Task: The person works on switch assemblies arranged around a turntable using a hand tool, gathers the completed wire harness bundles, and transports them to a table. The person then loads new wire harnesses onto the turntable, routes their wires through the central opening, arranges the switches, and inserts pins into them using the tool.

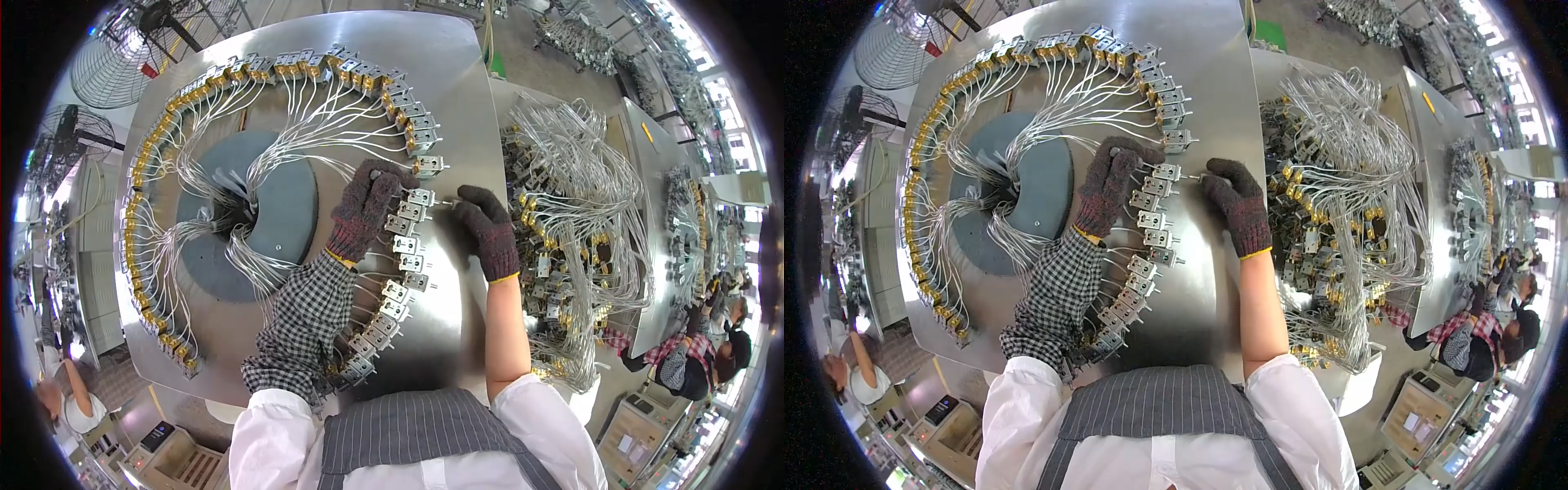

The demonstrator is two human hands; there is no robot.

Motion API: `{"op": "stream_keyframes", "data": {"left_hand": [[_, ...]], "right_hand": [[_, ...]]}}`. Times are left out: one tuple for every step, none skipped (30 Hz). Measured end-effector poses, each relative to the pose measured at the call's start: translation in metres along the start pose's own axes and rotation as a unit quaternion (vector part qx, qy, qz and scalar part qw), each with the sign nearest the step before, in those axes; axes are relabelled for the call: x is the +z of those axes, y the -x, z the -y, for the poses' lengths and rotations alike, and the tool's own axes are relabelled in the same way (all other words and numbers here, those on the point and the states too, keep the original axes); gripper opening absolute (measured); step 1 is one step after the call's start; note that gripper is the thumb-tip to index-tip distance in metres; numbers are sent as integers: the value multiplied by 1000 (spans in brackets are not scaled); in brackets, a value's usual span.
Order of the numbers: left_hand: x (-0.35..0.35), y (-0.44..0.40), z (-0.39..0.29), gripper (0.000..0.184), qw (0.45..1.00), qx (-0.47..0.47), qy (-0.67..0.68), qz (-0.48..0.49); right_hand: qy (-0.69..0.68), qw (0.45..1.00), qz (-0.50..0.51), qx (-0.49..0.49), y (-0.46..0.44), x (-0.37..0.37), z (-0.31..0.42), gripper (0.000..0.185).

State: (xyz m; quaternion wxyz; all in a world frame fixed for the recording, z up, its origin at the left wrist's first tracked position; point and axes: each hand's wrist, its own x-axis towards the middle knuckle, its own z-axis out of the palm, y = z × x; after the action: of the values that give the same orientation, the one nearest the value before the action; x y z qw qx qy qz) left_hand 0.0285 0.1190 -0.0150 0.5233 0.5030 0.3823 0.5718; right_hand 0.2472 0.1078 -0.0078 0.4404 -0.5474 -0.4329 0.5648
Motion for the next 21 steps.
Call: {"op": "stream_keyframes", "data": {"left_hand": [[-1,0,-1,23,1000,0,-1,-1],[-1,0,-1,23,1000,-1,-11,1],[-1,0,-2,23,1000,-1,-22,3],[0,0,-5,23,1000,0,-21,4],[1,1,-10,23,999,4,-48,-6],[2,2,-14,23,997,11,-74,-16],[0,6,-12,23,997,19,-70,-14],[-3,10,-6,22,996,-18,-86,-26],[-3,8,1,22,993,-51,-100,-39],[1,5,4,22,995,-4,-93,-36],[4,4,6,22,995,41,-85,-34],[4,5,7,21,992,52,-106,-34],[3,6,6,21,989,62,-130,-35],[5,6,-4,21,988,82,-129,-32],[7,8,-13,21,992,38,-110,-38],[9,8,-20,22,995,-8,-92,-42],[9,7,-21,22,995,7,-90,-37],[8,5,-21,24,994,2,-98,-37],[6,5,-19,25,994,-5,-107,-38],[5,3,-12,28,993,32,-103,-42],[2,4,-8,28,993,39,-104,-33]], "right_hand": [[-45,998,-9,34,3,3,5,20],[-45,998,-8,34,0,1,-2,20],[-24,1000,1,12,-5,-4,-13,23],[-3,1000,9,-12,-7,-4,-14,25],[-2,1000,8,-15,-7,-5,-15,25],[16,1000,1,8,-7,-5,-15,29],[37,999,-8,27,-6,-4,-10,33],[88,993,-2,-78,1,-1,-5,35],[37,999,10,-33,-2,-5,-12,34],[51,998,7,-43,0,-4,-6,32],[4,1000,10,-6,0,-6,-8,28],[-5,1000,-10,22,1,-1,0,22],[29,999,-22,7,-2,-2,-1,21],[-3,1000,-11,15,-4,-3,-6,21],[-8,1000,-1,26,-5,-6,-10,22],[-11,999,0,36,-3,-5,-5,22],[-14,999,0,47,-2,-4,-1,23],[3,1000,2,25,-1,-3,1,23],[20,1000,4,5,0,-2,1,24],[26,1000,12,-7,-2,-5,-4,26],[22,1000,5,-15,-3,-5,-10,26]]}}
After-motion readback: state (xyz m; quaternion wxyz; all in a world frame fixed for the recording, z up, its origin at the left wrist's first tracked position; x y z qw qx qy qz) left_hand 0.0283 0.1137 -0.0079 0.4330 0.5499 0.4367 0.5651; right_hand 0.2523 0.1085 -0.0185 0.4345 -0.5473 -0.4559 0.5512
